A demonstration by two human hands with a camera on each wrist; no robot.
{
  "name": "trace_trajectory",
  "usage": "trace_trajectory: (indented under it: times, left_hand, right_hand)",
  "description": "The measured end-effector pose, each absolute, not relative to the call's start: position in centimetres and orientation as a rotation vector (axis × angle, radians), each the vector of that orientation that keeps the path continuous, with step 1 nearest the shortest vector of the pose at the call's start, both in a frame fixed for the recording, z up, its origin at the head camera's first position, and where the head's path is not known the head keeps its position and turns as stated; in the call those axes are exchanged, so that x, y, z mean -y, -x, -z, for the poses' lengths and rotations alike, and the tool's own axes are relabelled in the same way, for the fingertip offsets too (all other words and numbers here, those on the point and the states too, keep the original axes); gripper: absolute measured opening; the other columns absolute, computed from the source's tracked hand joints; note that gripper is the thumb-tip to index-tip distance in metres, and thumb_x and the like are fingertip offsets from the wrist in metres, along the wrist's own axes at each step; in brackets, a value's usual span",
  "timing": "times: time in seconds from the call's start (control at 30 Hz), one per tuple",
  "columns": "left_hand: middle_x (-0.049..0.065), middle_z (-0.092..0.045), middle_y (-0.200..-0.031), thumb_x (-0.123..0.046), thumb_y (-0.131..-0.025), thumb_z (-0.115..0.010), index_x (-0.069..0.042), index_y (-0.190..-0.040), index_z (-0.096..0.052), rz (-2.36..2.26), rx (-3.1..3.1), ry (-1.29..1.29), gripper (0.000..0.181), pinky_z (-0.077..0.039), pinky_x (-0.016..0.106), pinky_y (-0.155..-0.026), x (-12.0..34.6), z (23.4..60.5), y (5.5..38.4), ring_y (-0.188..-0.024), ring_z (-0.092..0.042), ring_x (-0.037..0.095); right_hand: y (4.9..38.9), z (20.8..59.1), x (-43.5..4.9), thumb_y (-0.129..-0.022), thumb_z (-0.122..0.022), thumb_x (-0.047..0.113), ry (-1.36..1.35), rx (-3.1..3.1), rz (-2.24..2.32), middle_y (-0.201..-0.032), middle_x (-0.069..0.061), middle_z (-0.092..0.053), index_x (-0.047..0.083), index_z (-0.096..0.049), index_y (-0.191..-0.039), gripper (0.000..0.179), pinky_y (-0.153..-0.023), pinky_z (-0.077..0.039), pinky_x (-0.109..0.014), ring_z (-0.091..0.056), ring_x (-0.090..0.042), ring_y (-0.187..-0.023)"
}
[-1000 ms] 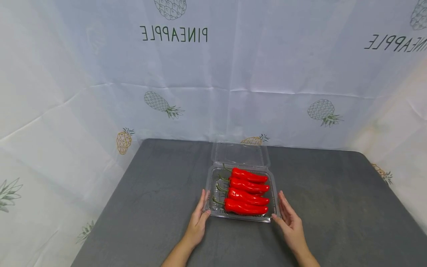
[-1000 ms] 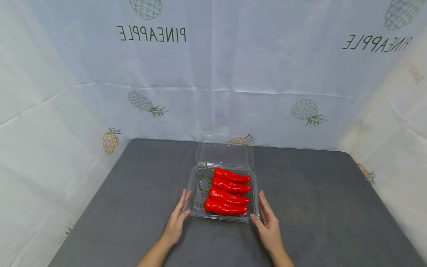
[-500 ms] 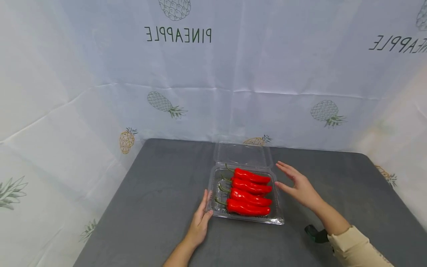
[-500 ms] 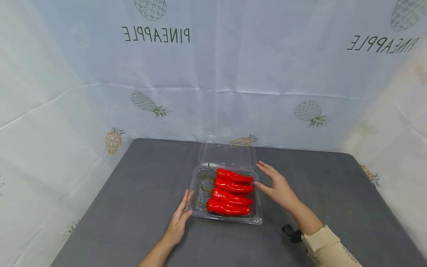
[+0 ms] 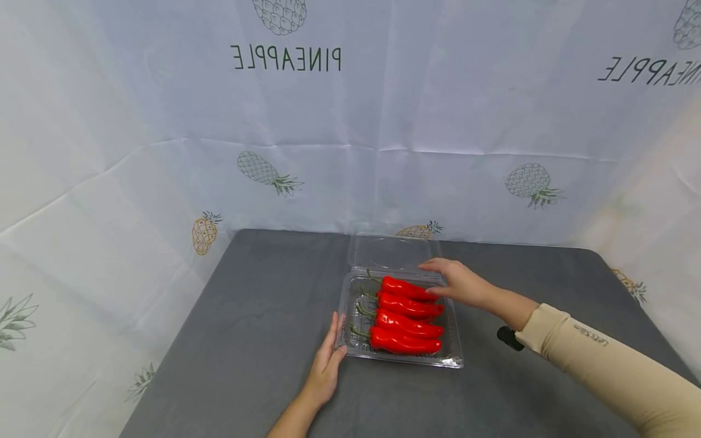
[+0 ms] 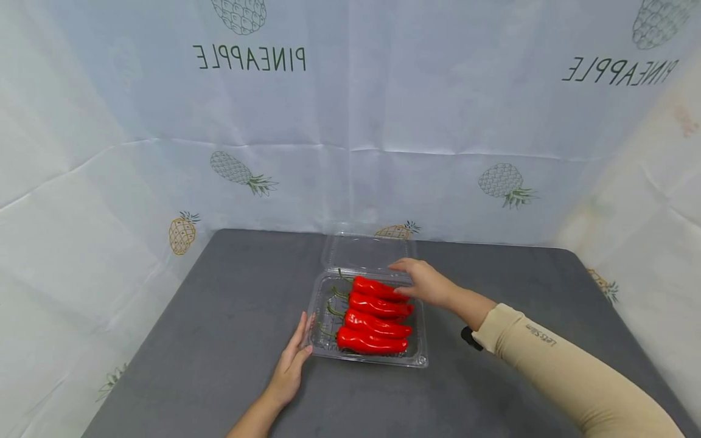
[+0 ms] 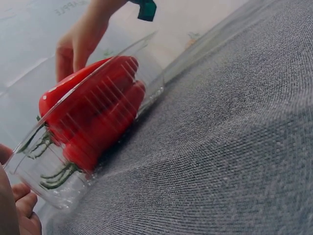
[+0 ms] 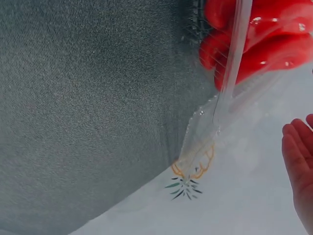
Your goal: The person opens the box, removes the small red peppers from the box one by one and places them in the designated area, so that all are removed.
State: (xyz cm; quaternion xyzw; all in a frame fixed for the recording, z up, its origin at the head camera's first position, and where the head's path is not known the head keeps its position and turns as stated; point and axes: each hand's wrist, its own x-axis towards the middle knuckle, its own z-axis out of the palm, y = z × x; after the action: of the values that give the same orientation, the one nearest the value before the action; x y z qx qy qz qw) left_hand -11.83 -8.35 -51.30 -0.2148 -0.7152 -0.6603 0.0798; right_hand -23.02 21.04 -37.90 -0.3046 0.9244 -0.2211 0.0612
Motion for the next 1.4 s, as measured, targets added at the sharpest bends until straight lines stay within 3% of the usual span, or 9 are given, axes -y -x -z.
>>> trace_trajectory:
  times: [0.73,1.0,1.4]
  left_hand:
    - [0.034,-0.022,-0.146,0.005,-0.094,-0.037,0.01,-0.145,-0.01,1.998,2.131,0.649,0.058,-0.012,0.002,-0.105,8.4,51.1,11.8,-0.136,-0.017,-0.009]
    - [0.036,-0.023,-0.145,0.007,-0.093,-0.037,0.011,-0.144,-0.01,1.978,2.121,0.649,0.058,-0.012,0.002,-0.105,8.3,51.1,11.8,-0.136,-0.017,-0.009]
    - [0.036,-0.023,-0.145,0.007,-0.092,-0.037,0.012,-0.144,-0.01,1.983,2.115,0.648,0.058,-0.012,0.002,-0.106,8.4,51.1,11.9,-0.136,-0.017,-0.009]
  right_hand:
    - [24.5,39.3,-18.5,-0.083,-0.066,0.001,1.078,-2.601,0.484,-0.139,-0.027,-0.044,-0.009,-0.043,-0.134,0.056,-0.097,-0.044,-0.047,-0.044,-0.041,-0.126]
    - [25.1,39.7,-18.1,-0.078,-0.064,-0.009,1.107,-2.548,0.424,-0.144,-0.027,-0.037,-0.007,-0.035,-0.139,0.068,-0.103,-0.037,-0.052,-0.035,-0.043,-0.132]
    - [25.3,40.7,-18.0,-0.08,-0.062,-0.007,1.125,-2.545,0.474,-0.144,-0.027,-0.037,-0.007,-0.033,-0.14,0.066,-0.099,-0.041,-0.052,-0.045,-0.043,-0.125]
